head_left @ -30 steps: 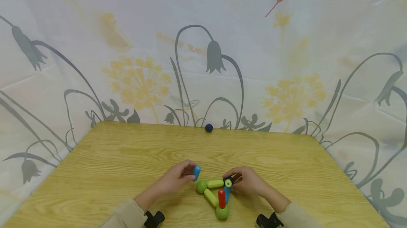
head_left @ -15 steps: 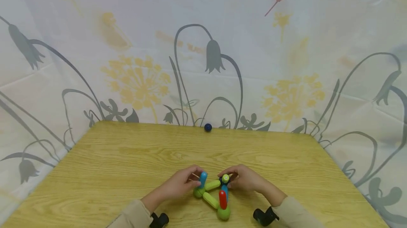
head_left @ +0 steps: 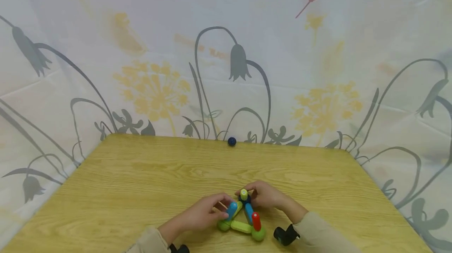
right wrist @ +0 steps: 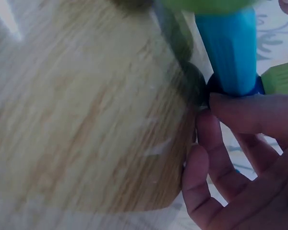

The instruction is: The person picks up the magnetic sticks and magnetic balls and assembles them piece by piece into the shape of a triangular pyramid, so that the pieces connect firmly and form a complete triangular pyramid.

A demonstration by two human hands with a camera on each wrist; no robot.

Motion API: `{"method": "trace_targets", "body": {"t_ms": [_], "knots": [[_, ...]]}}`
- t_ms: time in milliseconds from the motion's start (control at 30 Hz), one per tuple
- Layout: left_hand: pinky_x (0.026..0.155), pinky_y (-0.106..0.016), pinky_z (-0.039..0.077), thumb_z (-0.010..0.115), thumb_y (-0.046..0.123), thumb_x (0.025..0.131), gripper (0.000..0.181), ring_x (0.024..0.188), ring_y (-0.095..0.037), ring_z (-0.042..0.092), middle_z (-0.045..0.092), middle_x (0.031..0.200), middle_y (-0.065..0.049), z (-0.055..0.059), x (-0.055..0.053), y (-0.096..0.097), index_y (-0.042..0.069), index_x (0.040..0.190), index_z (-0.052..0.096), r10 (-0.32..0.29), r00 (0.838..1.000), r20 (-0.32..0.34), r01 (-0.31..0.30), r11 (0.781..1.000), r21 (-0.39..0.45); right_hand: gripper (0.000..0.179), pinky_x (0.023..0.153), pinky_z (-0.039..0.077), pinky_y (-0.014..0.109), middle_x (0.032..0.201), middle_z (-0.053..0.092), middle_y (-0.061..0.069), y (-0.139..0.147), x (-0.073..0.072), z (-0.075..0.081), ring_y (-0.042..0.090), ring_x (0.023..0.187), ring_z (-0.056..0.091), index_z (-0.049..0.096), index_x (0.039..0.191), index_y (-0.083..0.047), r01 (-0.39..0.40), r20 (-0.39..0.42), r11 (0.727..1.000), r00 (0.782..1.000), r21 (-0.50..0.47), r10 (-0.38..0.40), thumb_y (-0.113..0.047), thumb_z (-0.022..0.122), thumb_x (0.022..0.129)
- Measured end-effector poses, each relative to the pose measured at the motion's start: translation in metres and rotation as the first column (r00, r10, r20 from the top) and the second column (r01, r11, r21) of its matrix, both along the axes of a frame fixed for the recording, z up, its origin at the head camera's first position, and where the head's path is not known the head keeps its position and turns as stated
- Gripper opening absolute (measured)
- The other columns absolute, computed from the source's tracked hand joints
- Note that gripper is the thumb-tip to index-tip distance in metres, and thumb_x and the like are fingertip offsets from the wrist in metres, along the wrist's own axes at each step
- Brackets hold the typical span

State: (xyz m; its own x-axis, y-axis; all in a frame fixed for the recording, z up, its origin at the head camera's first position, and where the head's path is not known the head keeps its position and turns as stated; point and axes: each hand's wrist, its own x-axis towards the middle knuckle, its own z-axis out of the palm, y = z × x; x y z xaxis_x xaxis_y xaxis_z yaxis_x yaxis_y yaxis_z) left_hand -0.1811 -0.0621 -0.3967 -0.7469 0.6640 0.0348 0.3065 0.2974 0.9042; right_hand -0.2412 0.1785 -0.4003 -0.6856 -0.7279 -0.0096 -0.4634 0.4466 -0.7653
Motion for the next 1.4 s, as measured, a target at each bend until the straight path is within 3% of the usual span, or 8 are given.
{"method": "trace_targets", "body": {"t_ms": [100,300,500,633,833,967,1167,1400], "knots": [[0.079,-0.024,0.047,0.058,0.008,0.092,0.025,0.098,-0.013,0.056,0.055,0.116,-0.002,0.0,0.001,0.001,0.01,0.117,0.055,-0.01,1.0,0.026,0.01,1.0,0.012,0.038,0.056,0.039,0.02,0.106,0.066,0.013,-0.003,-0.002,-0.003,0.005,0.06,0.044,0.067,0.108,0.003,0.004,-0.002,1.0,1.0,-0.021,-0.004,0.017,0.058,0.075],[0.079,-0.025,0.047,0.057,0.008,0.093,0.026,0.098,-0.014,0.056,0.055,0.116,0.0,0.001,0.0,0.0,0.01,0.119,0.055,0.004,0.999,0.053,-0.004,1.0,0.006,0.041,0.064,0.044,0.023,0.109,0.062,0.013,-0.003,-0.006,-0.008,0.009,0.077,0.05,0.064,0.113,0.003,-0.011,0.04,0.997,0.999,-0.074,0.014,0.018,0.056,0.076],[0.08,-0.026,0.047,0.058,0.011,0.093,0.026,0.1,-0.016,0.056,0.056,0.114,0.0,-0.002,-0.002,-0.001,0.008,0.119,0.056,0.002,1.0,0.028,-0.002,1.0,-0.012,0.044,0.063,0.046,0.024,0.106,0.059,0.011,0.003,-0.017,-0.008,0.015,0.07,0.055,0.057,0.12,0.001,0.04,0.074,0.998,0.997,-0.041,-0.037,0.014,0.057,0.079],[0.081,-0.024,0.047,0.062,0.009,0.09,0.024,0.1,-0.017,0.057,0.059,0.109,0.001,-0.004,-0.003,-0.002,0.006,0.113,0.06,-0.007,0.999,0.044,0.008,0.999,-0.036,0.036,0.062,0.049,0.027,0.098,0.061,0.012,0.007,-0.032,-0.011,0.019,0.073,0.058,0.059,0.114,0.002,0.133,-0.008,0.99,0.991,-0.039,-0.134,0.011,0.059,0.079],[0.079,-0.024,0.047,0.068,0.007,0.085,0.023,0.093,-0.011,0.058,0.06,0.101,0.006,-0.008,-0.004,-0.003,0.009,0.107,0.063,-0.001,0.996,0.088,0.004,0.999,-0.038,0.026,0.06,0.049,0.029,0.098,0.06,0.012,0.004,-0.058,-0.014,0.02,0.079,0.057,0.062,0.109,0.001,0.257,-0.07,0.965,0.963,-0.047,-0.26,0.002,0.064,0.083],[0.078,-0.023,0.047,0.069,0.008,0.085,0.021,0.09,-0.008,0.057,0.06,0.097,0.007,-0.009,-0.003,-0.005,0.01,0.105,0.064,-0.006,0.995,0.101,0.009,0.999,-0.032,0.027,0.06,0.049,0.03,0.099,0.06,0.012,-0.005,-0.073,-0.015,0.021,0.081,0.057,0.062,0.11,0.001,0.292,-0.094,0.955,0.951,-0.053,-0.295,0.001,0.065,0.083],[0.078,-0.023,0.047,0.069,0.008,0.085,0.021,0.089,-0.007,0.057,0.06,0.097,0.007,-0.011,-0.002,-0.007,0.009,0.105,0.063,-0.014,0.993,0.116,0.016,1.0,-0.022,0.032,0.073,0.049,0.035,0.104,0.061,0.012,-0.021,-0.095,-0.014,0.026,0.09,0.057,0.061,0.115,-0.001,0.31,-0.148,0.949,0.937,-0.065,-0.316,0.001,0.065,0.084],[0.078,-0.022,0.047,0.068,0.008,0.085,0.022,0.089,-0.007,0.056,0.06,0.098,0.006,-0.009,-0.003,-0.005,0.008,0.106,0.063,-0.015,0.99,0.143,0.017,1.0,-0.011,0.041,0.081,0.049,0.041,0.121,0.055,0.016,-0.031,-0.119,-0.01,0.034,0.104,0.052,0.055,0.124,0.001,0.3,-0.151,0.949,0.938,-0.091,-0.311,0.0,0.066,0.084]]}}
